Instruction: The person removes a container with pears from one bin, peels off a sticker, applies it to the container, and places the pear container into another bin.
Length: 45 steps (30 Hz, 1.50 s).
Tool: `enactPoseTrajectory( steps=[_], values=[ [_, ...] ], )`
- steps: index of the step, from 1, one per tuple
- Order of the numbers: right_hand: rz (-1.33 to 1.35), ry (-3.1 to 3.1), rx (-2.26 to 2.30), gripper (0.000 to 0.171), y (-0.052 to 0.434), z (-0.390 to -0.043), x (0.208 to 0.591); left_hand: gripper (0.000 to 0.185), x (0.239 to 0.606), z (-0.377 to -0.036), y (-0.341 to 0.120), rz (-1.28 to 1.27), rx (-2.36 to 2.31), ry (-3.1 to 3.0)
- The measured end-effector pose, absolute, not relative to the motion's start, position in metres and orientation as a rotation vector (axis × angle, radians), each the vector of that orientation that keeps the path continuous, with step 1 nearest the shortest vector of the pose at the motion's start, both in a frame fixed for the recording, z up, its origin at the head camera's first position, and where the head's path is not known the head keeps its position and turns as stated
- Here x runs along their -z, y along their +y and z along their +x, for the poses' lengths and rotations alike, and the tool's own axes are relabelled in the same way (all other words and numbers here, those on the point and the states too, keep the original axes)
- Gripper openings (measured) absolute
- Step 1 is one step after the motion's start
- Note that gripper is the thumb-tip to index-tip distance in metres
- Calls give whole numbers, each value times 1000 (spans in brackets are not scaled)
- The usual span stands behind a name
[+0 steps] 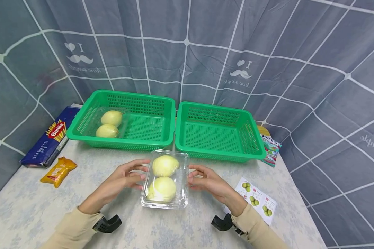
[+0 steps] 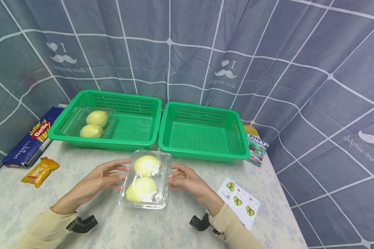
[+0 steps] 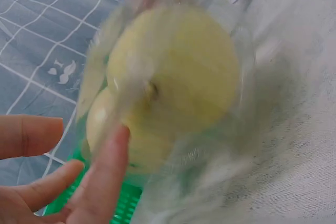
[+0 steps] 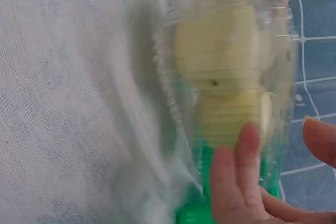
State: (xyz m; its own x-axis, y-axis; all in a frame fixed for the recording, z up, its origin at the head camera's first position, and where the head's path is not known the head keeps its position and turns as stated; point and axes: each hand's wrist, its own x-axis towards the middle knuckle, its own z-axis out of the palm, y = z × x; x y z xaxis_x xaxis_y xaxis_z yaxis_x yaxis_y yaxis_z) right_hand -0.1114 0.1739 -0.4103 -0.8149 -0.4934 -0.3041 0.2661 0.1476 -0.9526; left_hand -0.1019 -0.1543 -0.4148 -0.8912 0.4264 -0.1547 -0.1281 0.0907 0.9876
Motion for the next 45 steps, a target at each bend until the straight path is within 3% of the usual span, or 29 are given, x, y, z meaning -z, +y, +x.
enactPoseTrajectory(
  steps=[17, 27, 45],
  values=[
    [-199, 1938, 1657, 74, 171, -113, 413, 63, 418, -110, -146, 240, -1780, 1985],
    [-260, 1940, 1593, 62, 172, -111, 410, 67, 420, -111, -146, 211, -1811, 1964],
    [-346, 2079, 1494, 62, 190, -110, 396, 72, 424, -110, -140, 180, -1816, 2005]
  ],
)
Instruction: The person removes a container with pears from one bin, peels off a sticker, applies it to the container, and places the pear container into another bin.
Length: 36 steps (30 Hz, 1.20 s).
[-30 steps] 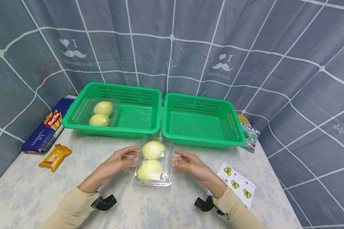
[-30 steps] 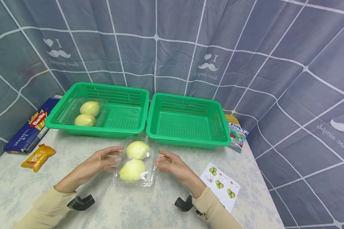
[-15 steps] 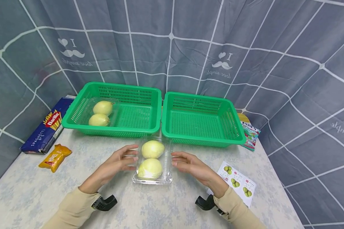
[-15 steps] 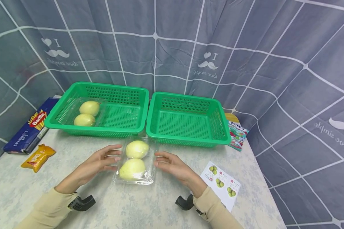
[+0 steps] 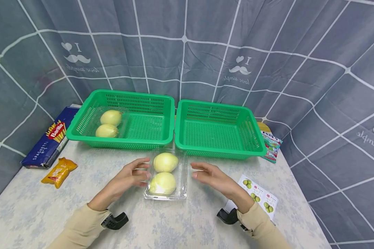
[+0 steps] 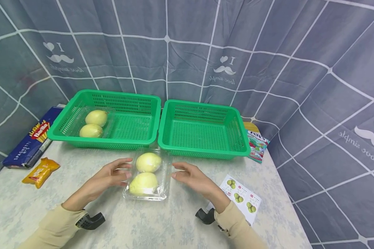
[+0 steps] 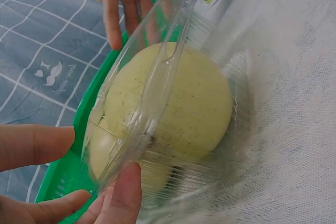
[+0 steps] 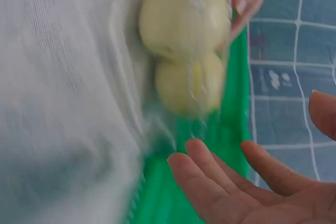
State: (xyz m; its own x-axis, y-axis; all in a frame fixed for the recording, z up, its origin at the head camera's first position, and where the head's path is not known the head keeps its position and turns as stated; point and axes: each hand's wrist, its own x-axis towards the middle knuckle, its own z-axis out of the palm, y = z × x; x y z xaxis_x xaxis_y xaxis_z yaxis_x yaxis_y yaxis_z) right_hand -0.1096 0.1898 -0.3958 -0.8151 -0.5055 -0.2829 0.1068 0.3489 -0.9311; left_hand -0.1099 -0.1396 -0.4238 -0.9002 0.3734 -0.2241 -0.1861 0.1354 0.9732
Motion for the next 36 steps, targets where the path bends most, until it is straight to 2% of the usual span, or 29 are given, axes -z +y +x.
enactPoseTrajectory(
  steps=[5, 10, 18, 24, 36],
  values=[
    [-350, 2202, 1426, 59, 214, -112, 378, 74, 425, -109, -138, 190, -1808, 2023],
    [-400, 2495, 1131, 52, 252, -114, 364, 73, 425, -110, -137, 178, -1794, 2039],
    [-128, 2823, 488, 49, 303, -115, 362, 73, 427, -110, -138, 163, -1804, 2041],
    [-60, 2730, 409, 40, 325, -119, 380, 74, 429, -110, -139, 175, -1793, 2033],
    [-26, 2697, 468, 27, 332, -121, 402, 74, 428, -109, -139, 182, -1780, 2036]
  ],
)
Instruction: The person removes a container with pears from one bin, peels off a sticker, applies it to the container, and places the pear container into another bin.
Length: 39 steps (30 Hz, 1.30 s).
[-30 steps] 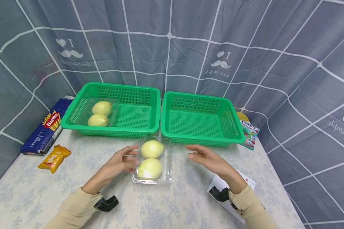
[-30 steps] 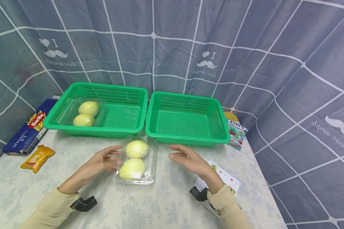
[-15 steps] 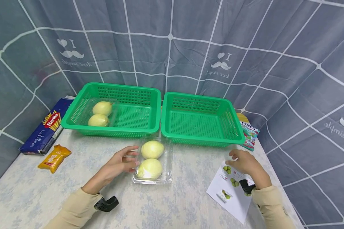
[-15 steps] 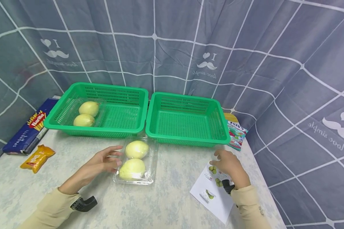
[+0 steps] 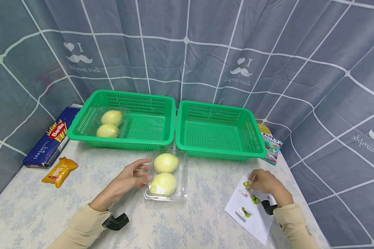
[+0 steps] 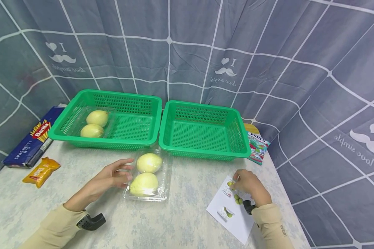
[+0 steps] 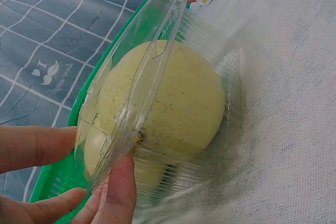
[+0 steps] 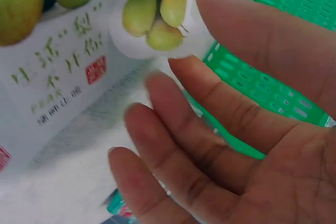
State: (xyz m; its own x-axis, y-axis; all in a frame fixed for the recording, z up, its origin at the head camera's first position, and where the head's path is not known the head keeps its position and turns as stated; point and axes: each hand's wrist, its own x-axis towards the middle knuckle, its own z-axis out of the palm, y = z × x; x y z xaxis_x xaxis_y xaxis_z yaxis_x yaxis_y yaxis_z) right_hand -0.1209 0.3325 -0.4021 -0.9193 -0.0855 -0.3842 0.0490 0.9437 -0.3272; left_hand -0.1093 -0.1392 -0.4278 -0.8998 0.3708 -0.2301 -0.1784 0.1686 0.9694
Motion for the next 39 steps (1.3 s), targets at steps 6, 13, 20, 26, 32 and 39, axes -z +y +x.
enactPoseTrajectory(
  steps=[6, 13, 20, 26, 32, 39],
  values=[
    [-43, 2717, 488, 24, 332, -118, 409, 74, 426, -108, -138, 172, -1777, 2039],
    [-16, 2724, 530, 15, 330, -112, 412, 71, 426, -111, -136, 164, -1775, 2041],
    [-11, 2748, 549, 10, 331, -111, 412, 73, 426, -111, -137, 149, -1770, 2045],
    [-53, 2801, 565, 9, 331, -112, 407, 73, 427, -110, -138, 155, -1781, 2037],
    [-107, 2857, 613, 8, 326, -113, 400, 74, 426, -110, -139, 150, -1788, 2021],
    [-193, 2896, 654, 10, 305, -117, 387, 73, 426, -108, -139, 160, -1792, 2005]
  ],
)
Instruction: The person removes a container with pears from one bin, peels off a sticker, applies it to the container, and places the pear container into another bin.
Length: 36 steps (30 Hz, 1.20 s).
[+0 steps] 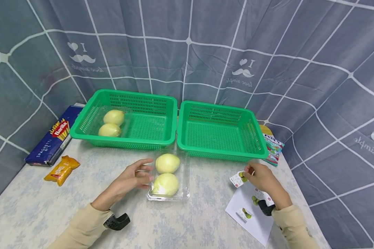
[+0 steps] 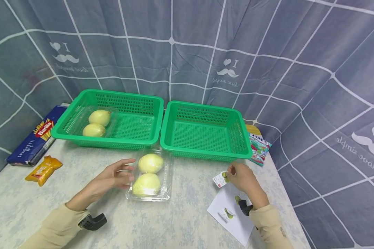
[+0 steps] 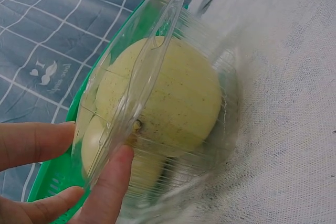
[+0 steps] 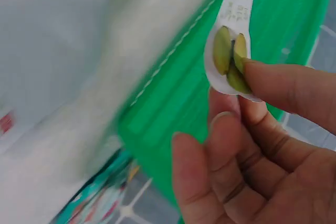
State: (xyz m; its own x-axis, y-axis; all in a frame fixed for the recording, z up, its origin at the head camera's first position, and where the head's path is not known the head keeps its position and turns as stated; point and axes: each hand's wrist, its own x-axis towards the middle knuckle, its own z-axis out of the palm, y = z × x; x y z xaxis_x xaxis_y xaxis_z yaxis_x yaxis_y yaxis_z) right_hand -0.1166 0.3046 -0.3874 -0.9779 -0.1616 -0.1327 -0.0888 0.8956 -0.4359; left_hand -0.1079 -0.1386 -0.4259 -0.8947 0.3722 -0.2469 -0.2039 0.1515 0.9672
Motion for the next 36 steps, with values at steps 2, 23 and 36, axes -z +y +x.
enactPoseTrajectory(
  steps=[2, 23, 36],
  values=[
    [-233, 2911, 690, 9, 295, -118, 386, 73, 427, -107, -139, 160, -1797, 2001],
    [-463, 2648, 1204, 18, 203, -127, 382, 70, 425, -107, -133, 147, -1814, 2015],
    [-393, 2631, 1405, 31, 144, -127, 397, 67, 423, -106, -126, 193, -1718, 2220]
  ],
)
